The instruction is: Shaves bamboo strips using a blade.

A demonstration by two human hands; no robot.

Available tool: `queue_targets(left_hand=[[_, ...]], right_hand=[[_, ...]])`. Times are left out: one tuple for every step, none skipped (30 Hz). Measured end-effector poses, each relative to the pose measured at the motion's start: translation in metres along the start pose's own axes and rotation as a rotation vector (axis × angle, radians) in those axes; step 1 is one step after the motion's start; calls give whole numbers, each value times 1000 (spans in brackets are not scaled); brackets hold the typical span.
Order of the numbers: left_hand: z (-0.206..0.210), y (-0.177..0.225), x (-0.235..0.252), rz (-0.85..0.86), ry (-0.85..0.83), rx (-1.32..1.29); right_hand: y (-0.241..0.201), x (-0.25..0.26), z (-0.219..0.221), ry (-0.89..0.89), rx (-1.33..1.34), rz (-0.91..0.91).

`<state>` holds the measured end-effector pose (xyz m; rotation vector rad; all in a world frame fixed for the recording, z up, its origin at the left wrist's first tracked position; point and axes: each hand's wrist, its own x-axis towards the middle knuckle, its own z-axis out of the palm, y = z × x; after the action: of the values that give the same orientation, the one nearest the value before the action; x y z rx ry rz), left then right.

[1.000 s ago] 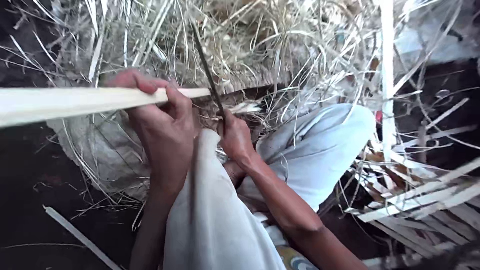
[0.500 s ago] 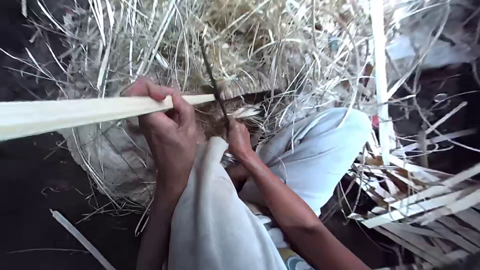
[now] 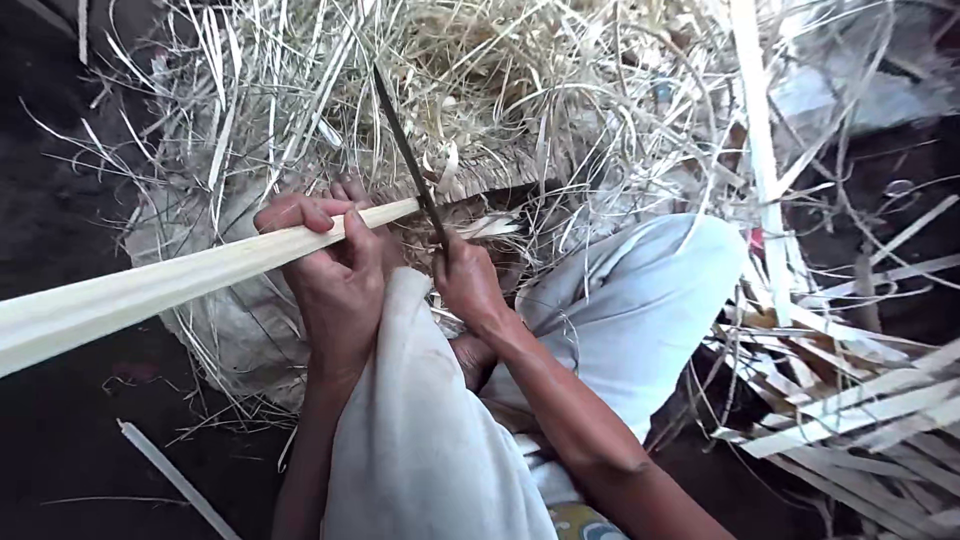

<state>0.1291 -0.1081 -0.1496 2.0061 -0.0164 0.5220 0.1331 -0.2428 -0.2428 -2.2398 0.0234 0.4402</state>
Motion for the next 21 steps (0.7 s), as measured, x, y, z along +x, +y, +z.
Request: queue_targets(left_hand=[[4, -2, 3, 38, 16, -14], [9, -6, 5, 89, 49, -20], [11, -6, 3, 103, 54, -6], [8, -4, 0, 79, 32, 22], [3, 1, -2, 23, -12, 53], [1, 1, -1, -5, -8, 65], [1, -3, 1, 4, 22, 60], [4, -8, 5, 52, 73, 47], [7, -10, 9, 88, 89, 37], [10, -10, 13, 125, 82, 37], [12, -8, 15, 140, 63, 54], [15, -6, 14, 139, 51, 73], [16, -4, 10, 119, 42, 90], [15, -1, 8, 101, 46, 106], [14, -1, 10, 96, 65, 118], [12, -3, 12, 89, 83, 124], [11, -5, 12, 78, 98, 126], [11, -5, 11, 67, 97, 128], [10, -3, 9, 56, 86, 132], [12, -2, 11, 66, 74, 131], [15, 0, 13, 79, 58, 127]], right_hand=[[-6, -4, -2, 41, 11, -52], [-8, -9, 0, 97, 26, -123], [-5, -11, 5, 133, 35, -178], [2, -11, 11, 146, 36, -182], [7, -6, 16, 143, 27, -154], [8, 0, 17, 130, 14, -124], [5, 1, 14, 96, 7, -82], [-1, -2, 8, 56, 3, -44], [-8, -6, 1, 29, 0, -23], [-16, -8, -4, 39, 0, -45], [-20, -11, -7, 74, 4, -98], [-19, -15, -5, 128, 11, -170], [-12, -16, 0, 153, 21, -201], [-2, -14, 5, 130, 26, -162], [6, -5, 7, 81, 25, -92], [6, 2, 6, 41, 4, -30], [4, 6, 4, 7, -8, 13], [1, 2, 1, -9, -17, 38], [-5, -6, -2, -3, -27, 37], [-12, -11, -6, 39, -26, -16], [-17, -17, -6, 111, -22, -107]])
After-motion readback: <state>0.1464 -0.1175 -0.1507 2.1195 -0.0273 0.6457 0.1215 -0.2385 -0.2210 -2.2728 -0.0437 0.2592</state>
